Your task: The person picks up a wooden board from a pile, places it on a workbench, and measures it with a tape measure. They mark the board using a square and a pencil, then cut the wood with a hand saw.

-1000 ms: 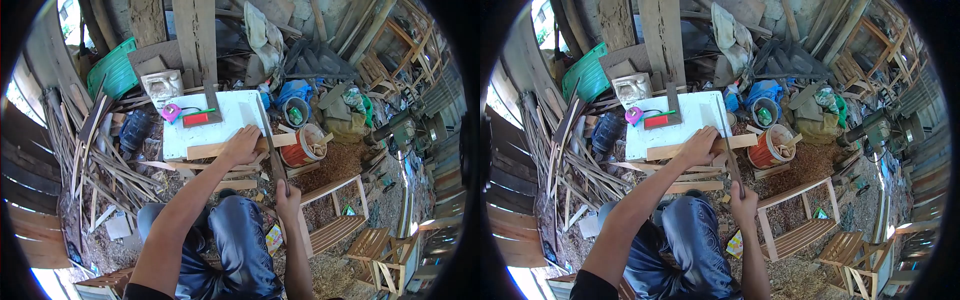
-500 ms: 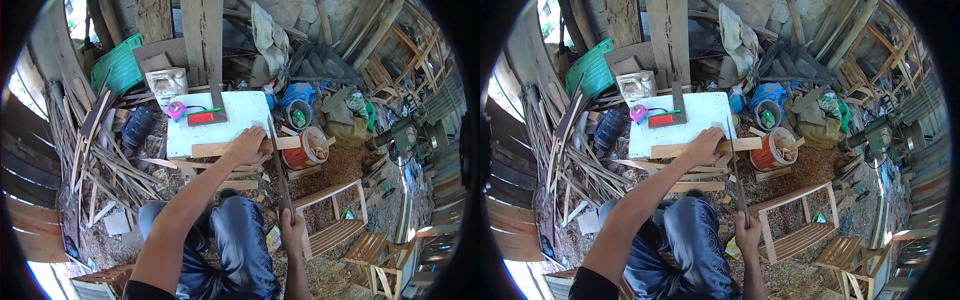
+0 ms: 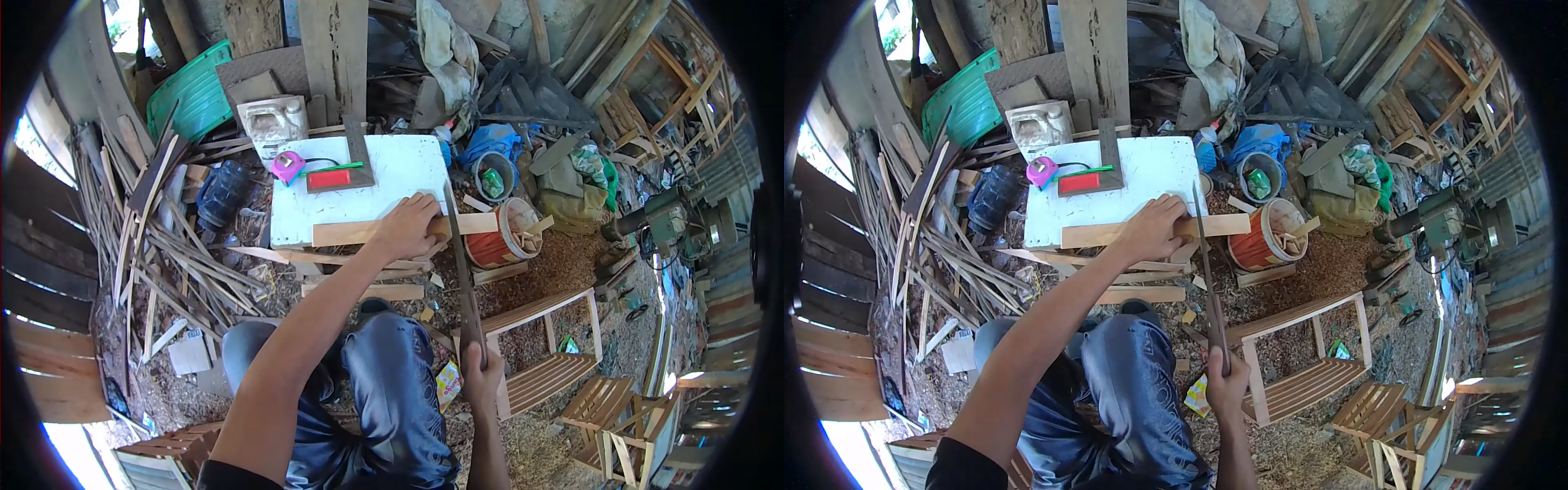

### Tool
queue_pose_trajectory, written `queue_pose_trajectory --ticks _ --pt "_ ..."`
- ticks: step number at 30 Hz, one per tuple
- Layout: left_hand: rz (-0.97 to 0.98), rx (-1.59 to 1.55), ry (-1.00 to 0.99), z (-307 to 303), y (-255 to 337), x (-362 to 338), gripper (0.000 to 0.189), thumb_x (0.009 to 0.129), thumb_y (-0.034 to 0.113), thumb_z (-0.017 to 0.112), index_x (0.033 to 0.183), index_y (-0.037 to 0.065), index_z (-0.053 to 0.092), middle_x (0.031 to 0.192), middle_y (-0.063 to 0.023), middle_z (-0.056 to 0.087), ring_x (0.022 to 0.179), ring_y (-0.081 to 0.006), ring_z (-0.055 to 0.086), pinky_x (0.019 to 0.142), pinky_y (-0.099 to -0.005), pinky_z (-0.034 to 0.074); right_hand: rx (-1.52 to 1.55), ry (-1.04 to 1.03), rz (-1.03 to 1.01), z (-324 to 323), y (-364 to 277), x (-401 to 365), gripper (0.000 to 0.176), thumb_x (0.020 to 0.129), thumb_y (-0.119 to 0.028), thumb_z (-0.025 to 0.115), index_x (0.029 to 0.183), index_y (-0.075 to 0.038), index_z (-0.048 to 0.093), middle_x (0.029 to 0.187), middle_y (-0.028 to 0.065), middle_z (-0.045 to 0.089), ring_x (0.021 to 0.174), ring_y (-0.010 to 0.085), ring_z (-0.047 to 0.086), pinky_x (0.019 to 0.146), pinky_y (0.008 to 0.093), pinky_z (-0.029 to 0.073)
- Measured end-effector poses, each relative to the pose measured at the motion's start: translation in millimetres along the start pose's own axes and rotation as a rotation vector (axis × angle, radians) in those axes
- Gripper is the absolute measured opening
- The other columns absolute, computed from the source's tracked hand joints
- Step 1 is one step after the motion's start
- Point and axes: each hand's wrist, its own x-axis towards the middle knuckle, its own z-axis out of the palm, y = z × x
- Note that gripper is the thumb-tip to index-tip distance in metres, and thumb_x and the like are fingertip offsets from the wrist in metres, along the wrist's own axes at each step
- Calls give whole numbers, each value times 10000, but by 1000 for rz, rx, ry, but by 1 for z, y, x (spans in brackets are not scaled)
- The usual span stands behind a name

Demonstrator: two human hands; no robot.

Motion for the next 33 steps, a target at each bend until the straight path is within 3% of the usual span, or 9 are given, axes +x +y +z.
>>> queue_pose_trajectory --ticks 4,9,13,16,20,23,28,31,33 --pt "80 18 68 5 -3 -1 353 714 194 721 956 26 526 1003 -117 531 1017 -308 509 885 -399 427 35 31 -14 6 -7 1 462 937 -297 582 590 -5 494 509 -33 430 498 57 390 448 287 291" --pt "42 13 61 4 -1 4 354 723 209 724 954 17 537 993 -117 537 1003 -310 514 873 -397 428 -1 0 -102 34 -28 84 484 945 -297 566 580 5 467 521 -40 382 517 60 326 456 300 269" --pt "-16 -33 14 1 0 2 349 725 206 724 951 13 543 974 -120 542 990 -308 519 867 -400 430 80 -53 -45 25 -29 81 480 943 -287 568 579 6 459 526 -39 394 522 56 340 457 299 272" --pt "5 -51 29 1 -1 2 344 719 211 730 945 25 549 972 -108 543 977 -298 517 865 -398 430 36 3 -6 7 3 32 469 940 -287 575 587 8 483 523 -35 419 519 53 365 456 294 275" --pt "22 -63 52 2 -2 1 327 710 220 740 923 43 567 972 -75 542 958 -283 511 860 -397 432 12 43 -6 -8 -6 -10 463 940 -299 578 599 6 506 525 -37 422 517 50 380 451 286 273" --pt "25 -52 28 0 0 3 323 708 225 744 903 34 571 976 -81 541 952 -285 508 849 -402 437 42 10 -11 0 0 12 475 944 -315 573 596 0 507 522 -34 421 514 51 381 447 289 273" --pt "11 -48 61 1 2 4 332 696 222 761 888 20 580 971 -89 537 934 -289 501 835 -399 443 -46 -13 -93 30 -46 81 481 948 -291 560 592 23 482 496 -13 375 504 69 335 456 325 286" --pt "0 -67 67 -1 -1 4 331 689 216 769 884 17 589 964 -91 535 925 -293 501 834 -394 443 -67 -43 -156 26 -51 78 480 951 -281 557 589 23 475 491 -6 361 499 70 328 454 327 284" --pt "12 -80 82 2 -3 5 329 686 213 772 882 18 594 957 -91 536 923 -295 502 834 -391 443 5 -31 -51 18 -25 58 467 949 -280 562 607 31 494 493 -11 370 496 65 333 449 319 278"
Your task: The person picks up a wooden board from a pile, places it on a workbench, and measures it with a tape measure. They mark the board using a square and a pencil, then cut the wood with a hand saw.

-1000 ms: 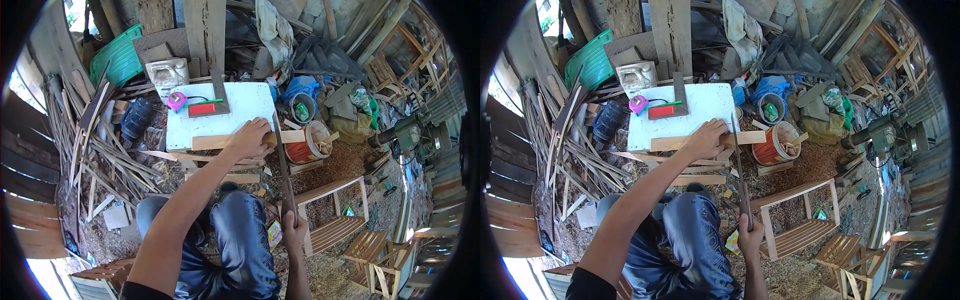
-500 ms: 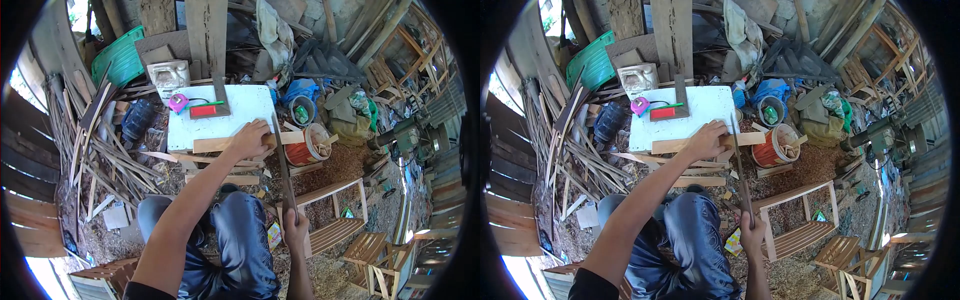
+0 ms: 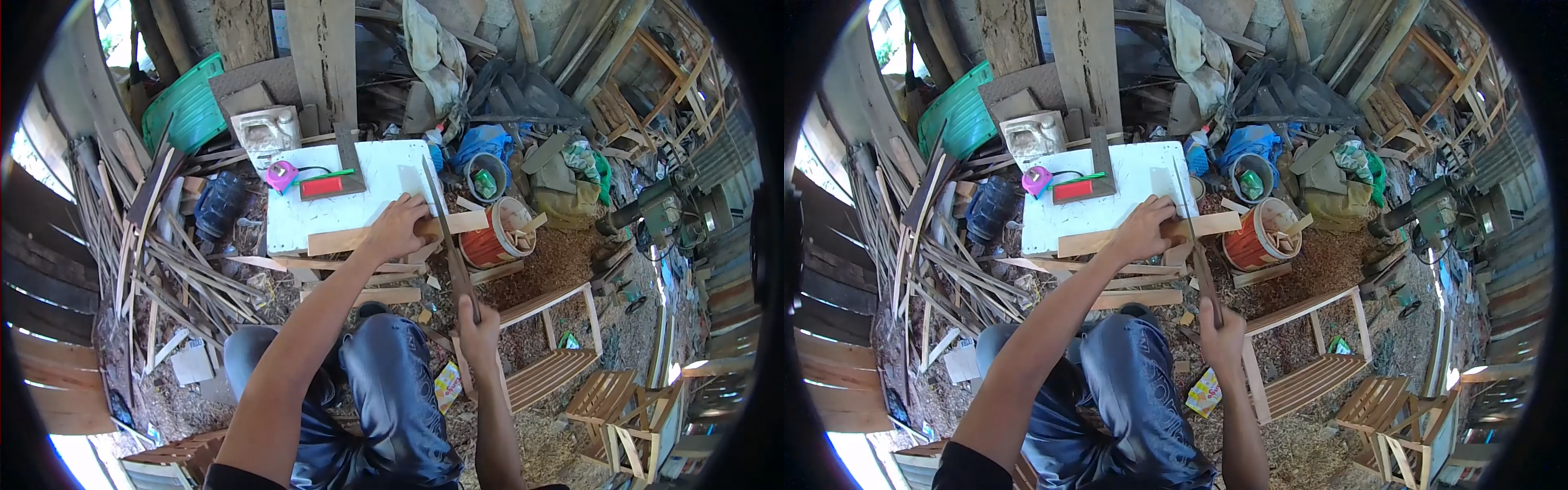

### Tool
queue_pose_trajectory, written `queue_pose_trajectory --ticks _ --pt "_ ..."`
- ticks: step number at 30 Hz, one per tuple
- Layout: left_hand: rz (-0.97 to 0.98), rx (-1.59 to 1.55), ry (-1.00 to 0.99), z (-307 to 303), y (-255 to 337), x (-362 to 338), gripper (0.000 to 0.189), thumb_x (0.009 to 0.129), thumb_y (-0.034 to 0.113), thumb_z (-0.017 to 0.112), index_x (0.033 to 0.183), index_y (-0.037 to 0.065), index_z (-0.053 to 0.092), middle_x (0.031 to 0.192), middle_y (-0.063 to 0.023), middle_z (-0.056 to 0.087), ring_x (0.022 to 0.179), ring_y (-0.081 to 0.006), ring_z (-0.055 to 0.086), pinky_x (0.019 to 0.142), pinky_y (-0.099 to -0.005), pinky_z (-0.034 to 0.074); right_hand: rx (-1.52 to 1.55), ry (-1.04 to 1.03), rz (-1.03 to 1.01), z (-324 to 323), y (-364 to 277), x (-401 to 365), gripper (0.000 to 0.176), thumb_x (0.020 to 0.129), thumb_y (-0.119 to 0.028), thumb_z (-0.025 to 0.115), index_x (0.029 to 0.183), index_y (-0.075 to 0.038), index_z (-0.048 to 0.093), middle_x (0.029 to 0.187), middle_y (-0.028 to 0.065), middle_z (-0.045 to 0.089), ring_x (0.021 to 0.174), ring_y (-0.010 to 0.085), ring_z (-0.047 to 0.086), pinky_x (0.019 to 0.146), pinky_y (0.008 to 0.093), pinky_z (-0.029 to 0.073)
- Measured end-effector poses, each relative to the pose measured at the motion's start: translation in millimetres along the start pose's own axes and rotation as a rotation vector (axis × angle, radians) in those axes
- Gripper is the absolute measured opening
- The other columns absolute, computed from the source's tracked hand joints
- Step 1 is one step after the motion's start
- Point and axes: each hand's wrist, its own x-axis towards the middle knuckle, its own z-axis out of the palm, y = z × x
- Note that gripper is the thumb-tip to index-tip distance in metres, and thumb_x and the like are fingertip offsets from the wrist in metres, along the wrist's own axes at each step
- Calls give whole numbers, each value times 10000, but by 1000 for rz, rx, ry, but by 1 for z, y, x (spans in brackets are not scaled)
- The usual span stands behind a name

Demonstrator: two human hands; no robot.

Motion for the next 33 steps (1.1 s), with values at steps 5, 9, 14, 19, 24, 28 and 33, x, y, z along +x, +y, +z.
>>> queue_pose_trajectory --ticks 5,9,14,19,24,28,33 --pt "-10 -13 -48 2 -4 -1 331 680 230 779 866 25 597 930 -90 537 908 -294 498 826 -402 442 -99 13 103 -32 10 -70 439 946 -285 573 631 19 537 506 -27 397 499 51 366 446 297 274" --pt "26 0 -43 1 -2 0 336 680 233 779 870 25 598 924 -92 537 908 -292 498 826 -404 442 -35 32 65 -19 -7 -40 449 942 -291 575 626 24 526 509 -28 398 513 53 364 453 300 278" --pt "-3 -7 -4 3 -4 -1 358 664 228 792 884 24 597 941 -93 557 915 -292 509 815 -399 443 -59 -14 -30 8 -21 24 471 945 -288 560 607 34 493 507 -26 375 516 64 335 459 314 282" --pt "-43 -29 -12 3 0 0 344 662 220 798 846 28 578 913 -85 567 882 -293 517 801 -397 443 -35 2 39 -14 -12 -16 457 949 -294 561 612 10 507 507 -27 405 498 57 351 450 298 284" --pt "-16 -41 -15 4 -4 -1 331 659 216 801 834 45 578 894 -72 564 859 -285 512 786 -384 444 32 -13 158 -42 -2 -70 456 952 -313 561 603 -22 518 515 -40 435 483 41 387 438 266 283" --pt "14 -31 6 4 -6 -1 333 657 223 802 840 47 586 897 -68 562 855 -285 508 785 -387 445 123 -24 162 -27 -1 -37 467 956 -319 554 596 -24 511 519 -38 442 480 49 389 441 265 285" --pt "-34 -32 28 5 -6 0 337 661 234 798 847 44 591 917 -70 566 886 -286 518 797 -398 445 32 -40 8 0 -8 20 466 960 -314 547 612 -6 503 521 -34 434 491 62 385 452 283 297"
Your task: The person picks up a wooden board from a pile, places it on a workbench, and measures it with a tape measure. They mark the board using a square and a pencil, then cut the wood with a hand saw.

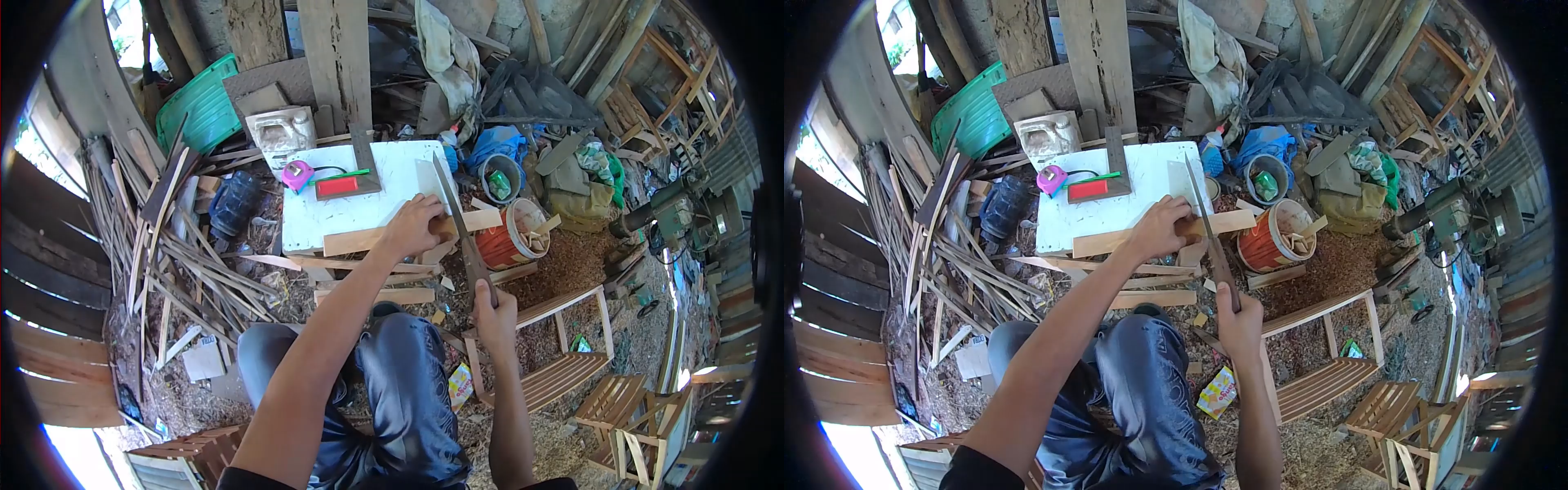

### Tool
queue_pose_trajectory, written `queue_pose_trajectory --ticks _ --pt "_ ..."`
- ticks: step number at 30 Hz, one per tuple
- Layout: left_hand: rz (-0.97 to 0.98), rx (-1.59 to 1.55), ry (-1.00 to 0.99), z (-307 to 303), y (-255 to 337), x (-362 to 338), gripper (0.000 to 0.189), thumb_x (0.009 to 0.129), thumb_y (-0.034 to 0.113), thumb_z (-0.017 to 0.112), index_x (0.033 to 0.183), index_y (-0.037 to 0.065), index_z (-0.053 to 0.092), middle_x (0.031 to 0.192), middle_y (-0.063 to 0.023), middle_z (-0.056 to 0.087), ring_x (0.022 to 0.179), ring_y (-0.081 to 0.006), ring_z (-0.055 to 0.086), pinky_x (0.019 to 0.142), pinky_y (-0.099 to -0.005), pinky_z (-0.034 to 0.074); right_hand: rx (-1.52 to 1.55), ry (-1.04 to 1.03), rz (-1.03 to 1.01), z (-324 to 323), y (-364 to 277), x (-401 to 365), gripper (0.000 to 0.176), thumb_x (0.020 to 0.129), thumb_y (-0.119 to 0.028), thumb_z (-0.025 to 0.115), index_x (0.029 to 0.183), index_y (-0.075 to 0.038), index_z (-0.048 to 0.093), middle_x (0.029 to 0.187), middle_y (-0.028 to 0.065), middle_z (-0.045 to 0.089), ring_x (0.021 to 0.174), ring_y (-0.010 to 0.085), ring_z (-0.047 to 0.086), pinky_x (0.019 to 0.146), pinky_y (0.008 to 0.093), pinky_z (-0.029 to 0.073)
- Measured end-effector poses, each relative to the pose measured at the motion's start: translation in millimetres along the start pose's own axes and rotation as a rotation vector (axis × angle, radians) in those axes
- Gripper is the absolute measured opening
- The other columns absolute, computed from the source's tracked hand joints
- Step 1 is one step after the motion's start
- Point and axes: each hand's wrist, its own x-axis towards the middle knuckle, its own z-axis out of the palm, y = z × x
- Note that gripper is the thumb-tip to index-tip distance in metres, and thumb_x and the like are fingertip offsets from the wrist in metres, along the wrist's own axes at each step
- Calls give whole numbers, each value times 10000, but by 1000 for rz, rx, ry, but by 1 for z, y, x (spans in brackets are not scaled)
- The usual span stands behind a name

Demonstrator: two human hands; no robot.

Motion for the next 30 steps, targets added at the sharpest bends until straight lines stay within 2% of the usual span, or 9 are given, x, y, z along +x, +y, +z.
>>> queue_pose_trajectory --ticks 2,5,10,17,20,27,30 --pt "-11 11 -15 1 0 -2 340 658 233 800 845 43 589 912 -71 569 888 -286 521 801 -397 446 76 -23 86 -7 -5 -6 464 959 -315 547 629 8 506 527 -35 425 507 62 371 460 294 294" --pt "-3 5 -13 1 0 3 345 652 232 803 839 40 585 898 -74 571 884 -287 524 802 -396 449 -76 -3 93 -23 -8 -42 451 961 -314 543 646 9 525 532 -36 425 522 53 371 463 289 287" --pt "44 2 -26 1 -1 1 349 646 233 803 833 38 582 882 -80 571 875 -288 522 785 -392 455 -69 4 118 -39 2 -88 437 965 -307 535 662 7 538 534 -29 433 517 49 375 461 290 285" --pt "14 24 -37 -2 2 1 331 665 224 792 847 36 590 909 -86 572 888 -292 521 800 -394 450 -41 30 -28 8 -15 6 493 949 -318 559 602 28 501 496 -11 383 508 63 358 463 304 293" --pt "-8 16 -42 -5 4 -1 331 669 223 794 852 34 592 914 -88 575 891 -294 526 800 -396 451 -53 16 -30 7 -14 7 492 946 -310 565 590 23 494 491 -9 376 513 57 352 463 306 294" --pt "30 -29 -11 0 -3 0 323 632 199 805 822 43 596 884 -77 586 847 -290 543 777 -386 463 -34 36 114 -34 7 -93 443 953 -292 565 626 4 528 522 -35 410 518 45 363 454 285 279" --pt "33 -37 -27 -1 -1 -1 308 630 191 801 811 47 598 883 -74 584 850 -283 542 770 -383 467 -26 38 138 -32 3 -93 439 955 -294 562 629 -2 527 525 -38 412 520 40 360 454 279 271"
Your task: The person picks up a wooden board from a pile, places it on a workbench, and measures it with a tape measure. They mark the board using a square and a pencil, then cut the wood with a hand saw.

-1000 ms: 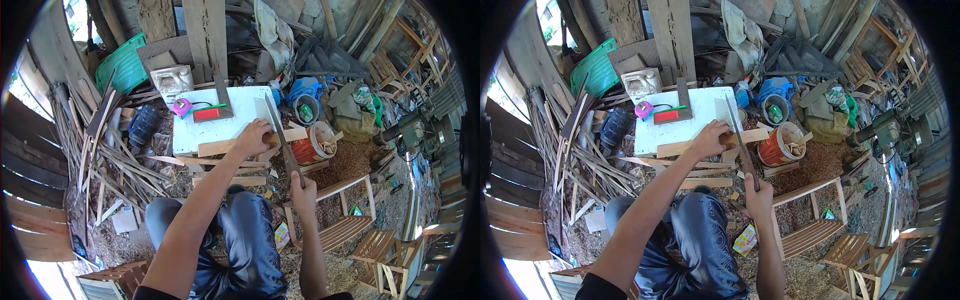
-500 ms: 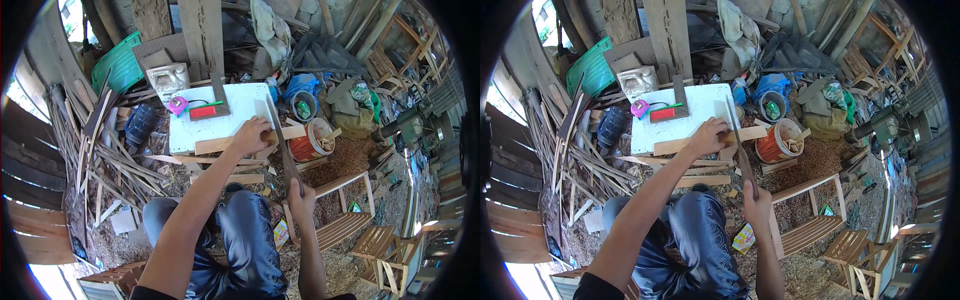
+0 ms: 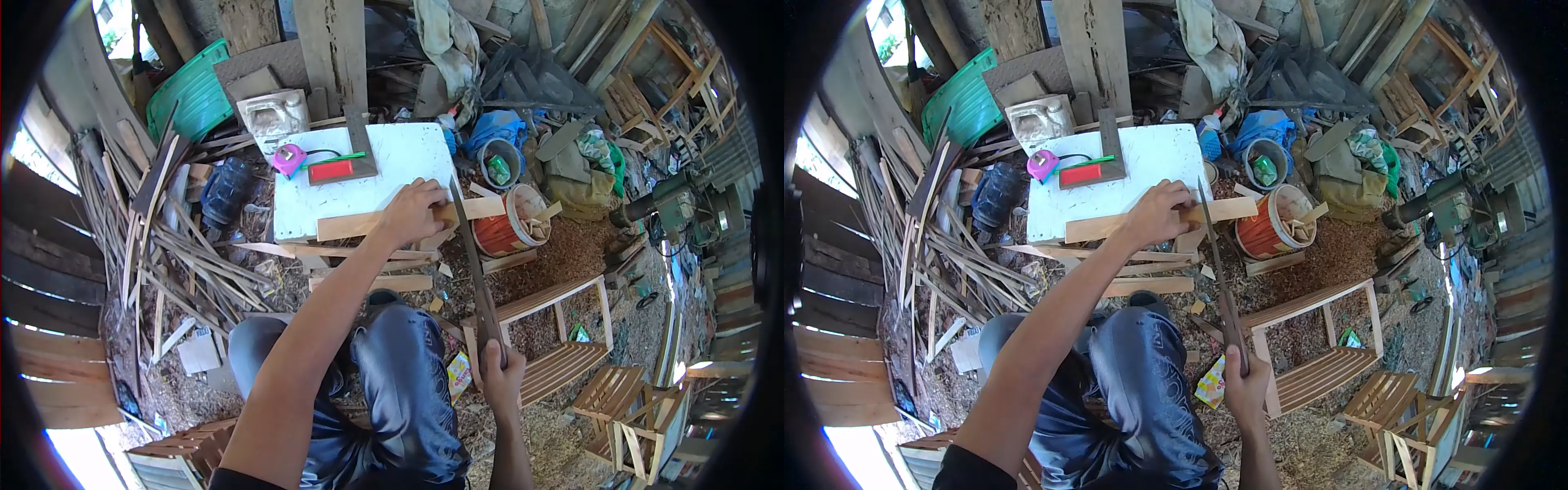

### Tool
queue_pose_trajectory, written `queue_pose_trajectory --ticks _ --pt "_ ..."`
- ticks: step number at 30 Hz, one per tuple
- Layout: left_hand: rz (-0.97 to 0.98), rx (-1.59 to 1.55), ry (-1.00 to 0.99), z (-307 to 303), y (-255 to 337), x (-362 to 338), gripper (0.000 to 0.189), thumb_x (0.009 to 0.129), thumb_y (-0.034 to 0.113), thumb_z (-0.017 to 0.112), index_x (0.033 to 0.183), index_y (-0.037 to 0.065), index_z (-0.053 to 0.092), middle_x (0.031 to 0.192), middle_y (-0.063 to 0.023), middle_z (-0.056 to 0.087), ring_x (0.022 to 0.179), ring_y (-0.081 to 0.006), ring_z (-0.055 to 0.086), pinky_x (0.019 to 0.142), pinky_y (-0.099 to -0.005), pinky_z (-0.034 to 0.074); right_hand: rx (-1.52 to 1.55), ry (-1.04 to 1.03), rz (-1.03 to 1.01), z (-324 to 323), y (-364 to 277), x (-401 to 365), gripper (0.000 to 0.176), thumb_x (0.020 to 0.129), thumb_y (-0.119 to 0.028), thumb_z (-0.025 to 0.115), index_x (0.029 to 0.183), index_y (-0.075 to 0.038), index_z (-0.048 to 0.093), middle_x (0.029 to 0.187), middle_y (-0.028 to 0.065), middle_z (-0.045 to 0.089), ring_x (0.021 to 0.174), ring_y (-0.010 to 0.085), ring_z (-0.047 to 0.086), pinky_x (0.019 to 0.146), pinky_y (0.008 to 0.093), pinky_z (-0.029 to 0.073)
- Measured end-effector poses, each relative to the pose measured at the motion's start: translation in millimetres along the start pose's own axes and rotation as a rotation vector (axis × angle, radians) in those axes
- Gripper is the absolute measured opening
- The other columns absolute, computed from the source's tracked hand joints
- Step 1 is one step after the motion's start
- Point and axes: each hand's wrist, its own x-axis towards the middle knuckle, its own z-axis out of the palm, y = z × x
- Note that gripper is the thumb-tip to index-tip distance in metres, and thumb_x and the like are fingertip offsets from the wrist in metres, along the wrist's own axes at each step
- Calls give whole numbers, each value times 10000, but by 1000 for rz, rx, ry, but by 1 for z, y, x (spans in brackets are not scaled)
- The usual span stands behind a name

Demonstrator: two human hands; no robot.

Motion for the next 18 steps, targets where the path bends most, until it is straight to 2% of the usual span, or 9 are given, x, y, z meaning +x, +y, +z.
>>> queue_pose_trajectory --ticks 5,8,11,15,18 --pt "37 33 31 0 1 2 313 635 199 803 817 48 598 894 -75 580 857 -287 539 777 -386 465 59 -24 -149 34 -5 85 473 956 -313 550 601 -4 501 508 -29 414 507 50 353 452 288 273" --pt "15 27 16 0 -1 2 325 636 209 806 823 47 596 901 -75 577 869 -291 537 786 -389 464 50 -31 -154 42 -30 106 478 955 -315 548 592 -6 506 508 -30 416 501 54 357 448 292 277" --pt "0 48 6 1 0 3 331 633 211 810 824 47 594 900 -74 578 871 -291 537 788 -391 463 128 -54 -73 33 -19 87 471 954 -313 552 598 -7 518 510 -33 426 497 48 371 442 285 280" --pt "-2 11 18 -4 5 1 312 643 199 802 812 51 585 895 -74 576 866 -290 535 778 -393 461 48 -2 10 0 7 19 438 949 -297 567 618 -12 536 522 -43 441 494 34 394 437 267 284" --pt "5 1 -7 -2 0 3 304 647 191 796 813 53 582 898 -73 576 867 -288 533 778 -391 462 2 -6 -4 -8 9 -6 429 944 -292 573 622 -10 542 521 -41 441 493 35 395 436 264 284"
